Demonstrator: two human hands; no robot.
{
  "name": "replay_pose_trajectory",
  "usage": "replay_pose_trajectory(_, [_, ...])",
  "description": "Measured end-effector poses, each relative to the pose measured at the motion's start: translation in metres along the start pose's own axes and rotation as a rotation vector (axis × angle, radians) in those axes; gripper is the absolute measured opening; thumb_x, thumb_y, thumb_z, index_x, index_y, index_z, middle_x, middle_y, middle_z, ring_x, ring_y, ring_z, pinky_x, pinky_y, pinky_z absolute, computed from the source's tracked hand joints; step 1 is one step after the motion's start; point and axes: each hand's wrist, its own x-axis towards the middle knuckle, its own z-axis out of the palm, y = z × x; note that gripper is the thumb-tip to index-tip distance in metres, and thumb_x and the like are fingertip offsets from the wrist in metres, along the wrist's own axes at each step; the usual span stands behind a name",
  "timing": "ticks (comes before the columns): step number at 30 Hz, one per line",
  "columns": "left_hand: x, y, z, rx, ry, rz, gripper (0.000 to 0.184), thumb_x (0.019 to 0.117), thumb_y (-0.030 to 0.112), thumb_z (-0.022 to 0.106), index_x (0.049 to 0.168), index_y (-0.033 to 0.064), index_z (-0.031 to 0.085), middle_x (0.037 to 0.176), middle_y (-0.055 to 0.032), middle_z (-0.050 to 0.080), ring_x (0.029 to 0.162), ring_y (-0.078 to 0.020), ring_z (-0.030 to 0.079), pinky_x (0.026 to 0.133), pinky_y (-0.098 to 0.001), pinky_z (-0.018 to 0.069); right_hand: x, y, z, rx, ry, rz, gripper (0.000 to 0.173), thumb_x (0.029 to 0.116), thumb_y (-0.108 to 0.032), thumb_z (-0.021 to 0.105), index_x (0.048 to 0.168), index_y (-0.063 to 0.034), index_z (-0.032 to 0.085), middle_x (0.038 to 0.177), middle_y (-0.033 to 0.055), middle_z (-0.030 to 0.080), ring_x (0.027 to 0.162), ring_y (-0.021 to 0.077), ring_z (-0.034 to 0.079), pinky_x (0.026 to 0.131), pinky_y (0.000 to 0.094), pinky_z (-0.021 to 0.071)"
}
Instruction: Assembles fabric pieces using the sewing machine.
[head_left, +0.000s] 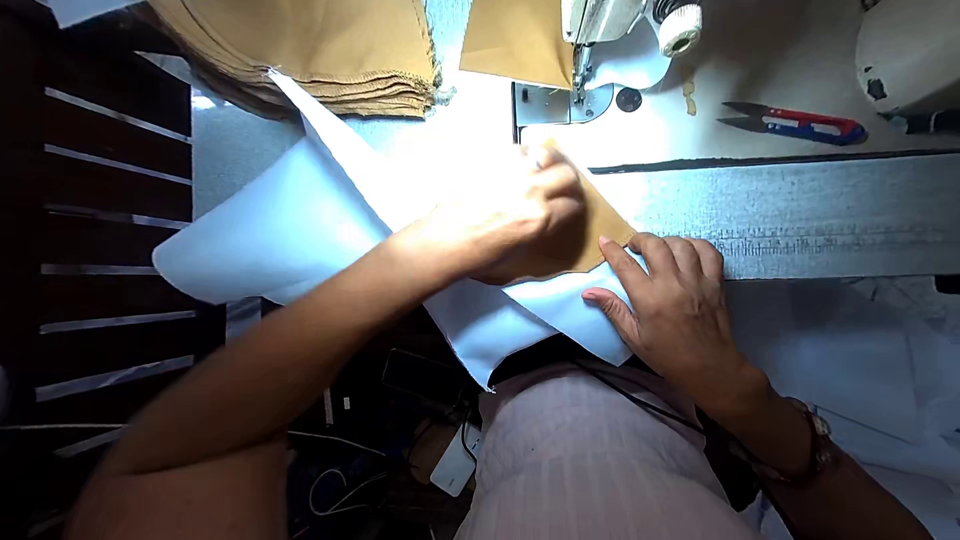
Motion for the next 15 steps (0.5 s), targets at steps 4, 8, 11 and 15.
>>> replay_pose_trajectory(4, [-0.003,-0.017,0.036,-0.17,-0.073,0.176,0.048,0.1085,0.026,0.032,0.143,0.0037,0.058,0.151,-0.0152,0.054,0.145,-0.0382,0.044,0.121,-0.0533,0.0302,0.014,0.019,-0.005,0.06,-0.052,-0.085,0.055,0.1049,-0.049,0.043,0.127,-0.0073,0.071,0.117,0.02,0.068,0.105,0.0397,0.064,0.095,0.0607,0.0411])
replay_pose_trajectory(8, [-0.015,0.002,0.046,-0.115,-0.02,-0.131,0.057,0.1093,0.036,0.027,0.149,0.0034,0.051,0.158,-0.0141,0.046,0.149,-0.0364,0.038,0.123,-0.0578,0.0234,0.033,0.031,-0.022,0.25,-0.092,-0.273,0.05,0.1046,-0.044,0.048,0.105,-0.0053,0.079,0.07,0.0093,0.063,0.067,0.0279,0.06,0.09,0.0561,0.0435])
replay_pose_trajectory(11, [-0.017,0.029,0.055,-0.038,0.061,-0.376,0.062,0.1081,0.043,0.03,0.151,0.0033,0.049,0.159,-0.0154,0.045,0.15,-0.0381,0.037,0.122,-0.0604,0.0232,0.052,0.038,-0.04,0.142,-0.248,-0.338,0.056,0.1045,-0.042,0.047,0.066,-0.0052,0.066,0.055,0.0081,0.054,0.058,0.0299,0.06,0.09,0.0635,0.0431])
replay_pose_trajectory(15, [-0.01,0.06,0.065,0.013,0.127,-0.614,0.061,0.1087,0.042,0.031,0.153,0.0038,0.046,0.16,-0.0159,0.042,0.151,-0.0394,0.034,0.122,-0.0614,0.0219,0.069,0.03,-0.048,-0.128,-0.229,-0.258,0.015,0.0948,-0.003,0.063,0.082,0.0037,0.068,0.074,0.02,0.061,0.08,0.0446,0.063,0.104,0.0732,0.0325])
